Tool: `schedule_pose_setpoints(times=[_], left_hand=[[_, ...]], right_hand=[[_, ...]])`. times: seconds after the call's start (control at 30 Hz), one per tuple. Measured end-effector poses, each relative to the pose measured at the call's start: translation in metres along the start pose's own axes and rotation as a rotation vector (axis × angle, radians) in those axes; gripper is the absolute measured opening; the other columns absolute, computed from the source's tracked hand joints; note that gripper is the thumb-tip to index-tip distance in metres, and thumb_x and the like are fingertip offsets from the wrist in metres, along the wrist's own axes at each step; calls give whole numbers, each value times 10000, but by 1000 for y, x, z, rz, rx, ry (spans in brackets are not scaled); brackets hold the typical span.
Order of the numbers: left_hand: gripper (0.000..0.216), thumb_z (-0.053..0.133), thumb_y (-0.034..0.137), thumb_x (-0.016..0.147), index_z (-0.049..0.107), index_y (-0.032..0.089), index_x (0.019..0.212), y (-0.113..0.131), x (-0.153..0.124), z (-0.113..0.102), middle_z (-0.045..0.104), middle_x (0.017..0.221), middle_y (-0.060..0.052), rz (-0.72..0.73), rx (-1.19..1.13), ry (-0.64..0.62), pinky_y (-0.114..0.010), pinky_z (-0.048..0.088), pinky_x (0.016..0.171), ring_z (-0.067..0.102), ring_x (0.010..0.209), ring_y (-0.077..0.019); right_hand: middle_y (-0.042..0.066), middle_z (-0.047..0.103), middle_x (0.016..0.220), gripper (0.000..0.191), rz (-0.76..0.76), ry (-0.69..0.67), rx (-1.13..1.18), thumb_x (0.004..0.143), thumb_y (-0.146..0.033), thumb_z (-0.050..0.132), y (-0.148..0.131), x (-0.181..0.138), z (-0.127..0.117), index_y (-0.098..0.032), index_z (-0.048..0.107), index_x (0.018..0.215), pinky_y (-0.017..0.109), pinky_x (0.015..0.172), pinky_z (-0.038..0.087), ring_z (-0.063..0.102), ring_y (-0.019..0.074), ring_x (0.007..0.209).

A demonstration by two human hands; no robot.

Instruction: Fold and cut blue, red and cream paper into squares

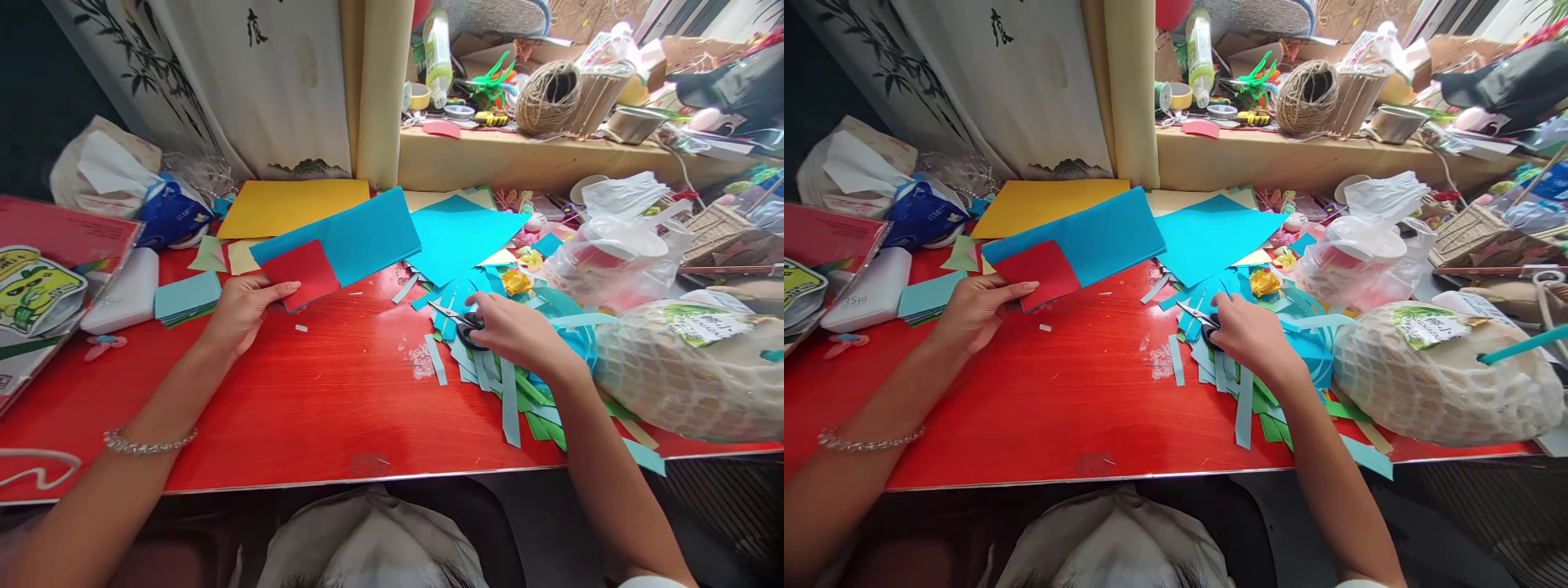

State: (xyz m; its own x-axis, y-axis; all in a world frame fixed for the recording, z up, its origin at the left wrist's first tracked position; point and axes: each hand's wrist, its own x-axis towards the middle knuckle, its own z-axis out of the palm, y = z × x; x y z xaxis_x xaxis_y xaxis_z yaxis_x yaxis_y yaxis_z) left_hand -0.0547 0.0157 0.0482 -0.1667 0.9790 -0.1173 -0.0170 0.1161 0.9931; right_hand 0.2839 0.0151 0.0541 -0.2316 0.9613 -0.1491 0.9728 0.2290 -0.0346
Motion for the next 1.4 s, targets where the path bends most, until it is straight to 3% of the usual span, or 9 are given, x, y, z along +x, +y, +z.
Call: schedule_pose_setpoints(times=[0.13,0.23,0.33,0.4,0.53,0.63,0.77,1.0,1.4], left_hand=[[137,740,205,665,668,110,733,2,-1,-1,697,653,83,3,-53,-14,-185,516,645,614,653,-85],[128,729,200,681,663,109,742,5,-3,-2,705,703,85,20,-85,-15,-174,511,654,615,697,-83],[116,724,186,686,658,104,734,9,-5,-3,703,691,87,40,-114,-3,-154,501,632,610,693,-73],[114,735,179,671,655,105,708,11,-6,-3,700,664,81,50,-127,6,-144,496,596,612,665,-69],[158,787,165,577,644,106,607,9,-5,-2,691,607,32,97,-153,82,-151,489,499,615,582,-81],[169,800,160,533,639,113,557,6,-5,0,684,579,0,122,-162,97,-169,487,466,613,544,-96],[161,796,151,522,638,122,532,8,-10,3,666,547,-3,128,-162,77,-187,471,453,592,504,-97],[203,805,193,524,612,150,480,7,-26,14,671,565,-3,162,-145,34,-227,468,530,614,567,-123],[109,763,244,632,699,157,619,-6,-39,29,702,641,-3,115,-2,-123,-245,484,573,614,610,-134]], right_hand=[[68,629,814,220,39,-24,-67,762,-263,486,-3,1,-3,-205,575,954,260,486,246,578,220,732],[76,621,868,252,9,99,-34,769,-275,497,-4,1,-4,-202,582,995,270,512,286,576,229,777],[72,599,928,351,-57,269,190,761,-266,539,-9,-2,-7,-207,556,1106,300,596,378,569,224,825],[61,583,964,382,-164,300,517,769,-262,557,-15,-5,-10,-224,536,1149,304,622,429,569,201,821],[59,533,1032,404,-415,13,1300,808,-283,571,-35,-11,-3,-259,482,1201,248,552,485,579,167,820],[32,517,924,407,-514,-272,1531,794,-327,619,-51,-11,12,-252,506,1178,223,540,467,553,123,729],[-9,454,808,582,-554,-452,1460,695,-521,676,-67,-10,25,-208,541,1167,220,547,387,442,68,588],[36,534,873,609,-336,-367,1207,710,-555,641,-74,-12,19,-200,559,1198,237,613,381,492,146,762],[26,520,801,728,-264,-327,1211,664,-661,604,-79,-12,20,-157,568,1188,243,568,355,442,110,632]])
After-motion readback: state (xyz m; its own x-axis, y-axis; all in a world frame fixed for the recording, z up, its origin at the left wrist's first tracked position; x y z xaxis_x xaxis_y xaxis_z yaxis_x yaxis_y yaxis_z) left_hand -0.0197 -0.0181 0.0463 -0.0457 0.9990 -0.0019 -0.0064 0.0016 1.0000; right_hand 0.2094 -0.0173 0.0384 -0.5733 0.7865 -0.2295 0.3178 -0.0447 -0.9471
